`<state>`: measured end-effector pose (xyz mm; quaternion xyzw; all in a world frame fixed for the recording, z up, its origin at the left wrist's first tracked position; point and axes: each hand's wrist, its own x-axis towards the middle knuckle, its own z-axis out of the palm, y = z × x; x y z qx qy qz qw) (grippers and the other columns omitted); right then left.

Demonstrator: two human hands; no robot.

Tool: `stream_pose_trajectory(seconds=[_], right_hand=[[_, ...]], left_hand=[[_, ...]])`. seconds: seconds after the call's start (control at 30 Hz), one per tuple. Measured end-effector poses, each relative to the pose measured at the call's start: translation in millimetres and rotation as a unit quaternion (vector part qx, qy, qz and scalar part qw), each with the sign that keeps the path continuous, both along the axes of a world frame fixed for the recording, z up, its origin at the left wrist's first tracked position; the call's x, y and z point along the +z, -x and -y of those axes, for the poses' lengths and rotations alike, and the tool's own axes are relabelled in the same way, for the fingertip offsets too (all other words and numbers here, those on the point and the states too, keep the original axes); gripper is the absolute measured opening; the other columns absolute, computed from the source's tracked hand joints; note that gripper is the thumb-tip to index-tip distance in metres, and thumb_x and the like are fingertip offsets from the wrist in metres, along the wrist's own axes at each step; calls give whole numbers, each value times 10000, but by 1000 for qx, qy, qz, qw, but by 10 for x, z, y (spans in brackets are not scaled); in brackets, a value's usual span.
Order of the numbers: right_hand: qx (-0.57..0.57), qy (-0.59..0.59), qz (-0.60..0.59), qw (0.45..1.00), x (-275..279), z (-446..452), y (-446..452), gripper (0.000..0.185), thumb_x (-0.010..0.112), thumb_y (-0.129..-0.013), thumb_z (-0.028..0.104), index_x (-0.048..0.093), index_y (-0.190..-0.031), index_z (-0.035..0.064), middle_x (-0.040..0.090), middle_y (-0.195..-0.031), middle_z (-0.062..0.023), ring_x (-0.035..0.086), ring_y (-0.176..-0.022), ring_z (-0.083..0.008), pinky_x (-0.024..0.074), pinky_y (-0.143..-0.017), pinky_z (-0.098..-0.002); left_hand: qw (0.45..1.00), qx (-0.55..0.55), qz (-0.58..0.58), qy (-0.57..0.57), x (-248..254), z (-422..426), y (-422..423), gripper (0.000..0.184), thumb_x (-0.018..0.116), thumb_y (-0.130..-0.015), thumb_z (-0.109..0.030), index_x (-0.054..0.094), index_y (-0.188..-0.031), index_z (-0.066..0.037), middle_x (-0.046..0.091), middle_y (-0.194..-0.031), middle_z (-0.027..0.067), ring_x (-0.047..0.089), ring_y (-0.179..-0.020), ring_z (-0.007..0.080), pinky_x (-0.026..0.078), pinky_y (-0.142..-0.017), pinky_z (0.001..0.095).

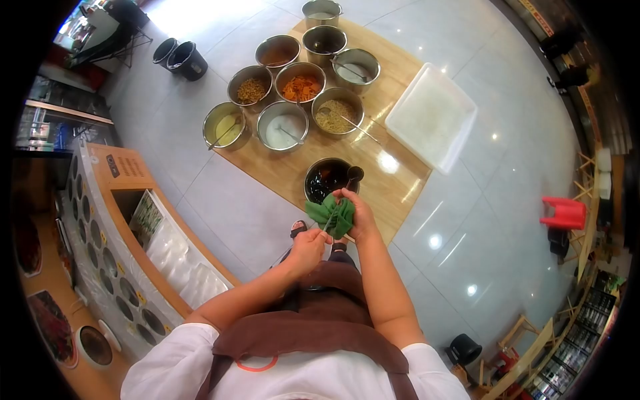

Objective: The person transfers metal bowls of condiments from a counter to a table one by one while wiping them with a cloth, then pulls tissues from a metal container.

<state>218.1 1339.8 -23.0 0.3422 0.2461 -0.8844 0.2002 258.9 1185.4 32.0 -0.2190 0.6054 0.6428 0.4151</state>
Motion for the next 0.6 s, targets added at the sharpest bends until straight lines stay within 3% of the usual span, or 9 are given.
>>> stream_pose_trajectory(seconds=[0.23,0.33,0.4,0.6], right_hand=[[-4,13,17,1000,21,110,-88,215,557,-854,240,599,-895,34,572,-751,-46,579,-684,-175,493,-626,-287],[32,10,16,999,23,142,-150,283,522,-883,259,578,-1011,13,548,-718,-34,551,-629,-152,471,-590,-262],[100,69,-66,990,-49,114,-216,423,485,-910,331,499,-1166,-5,529,-696,-32,543,-621,-175,453,-582,-275],[99,172,-102,975,-61,145,-307,678,385,-903,534,390,-1265,-39,476,-639,-12,491,-575,-133,401,-537,-223]], left_hand=[[1000,4,-21,10,-76,59,17,223,439,-912,-161,558,-767,-39,367,-478,-47,304,-367,52,230,-332,232],[999,-1,-38,17,-101,106,59,220,447,-907,-156,560,-760,-37,382,-483,-39,312,-373,56,236,-341,233],[999,8,-39,13,-85,123,108,220,457,-904,-158,557,-750,-36,387,-490,-34,326,-385,59,244,-352,233],[999,9,-9,-43,-192,183,90,176,472,-897,-172,548,-787,-58,361,-489,-46,290,-376,59,204,-348,231]])
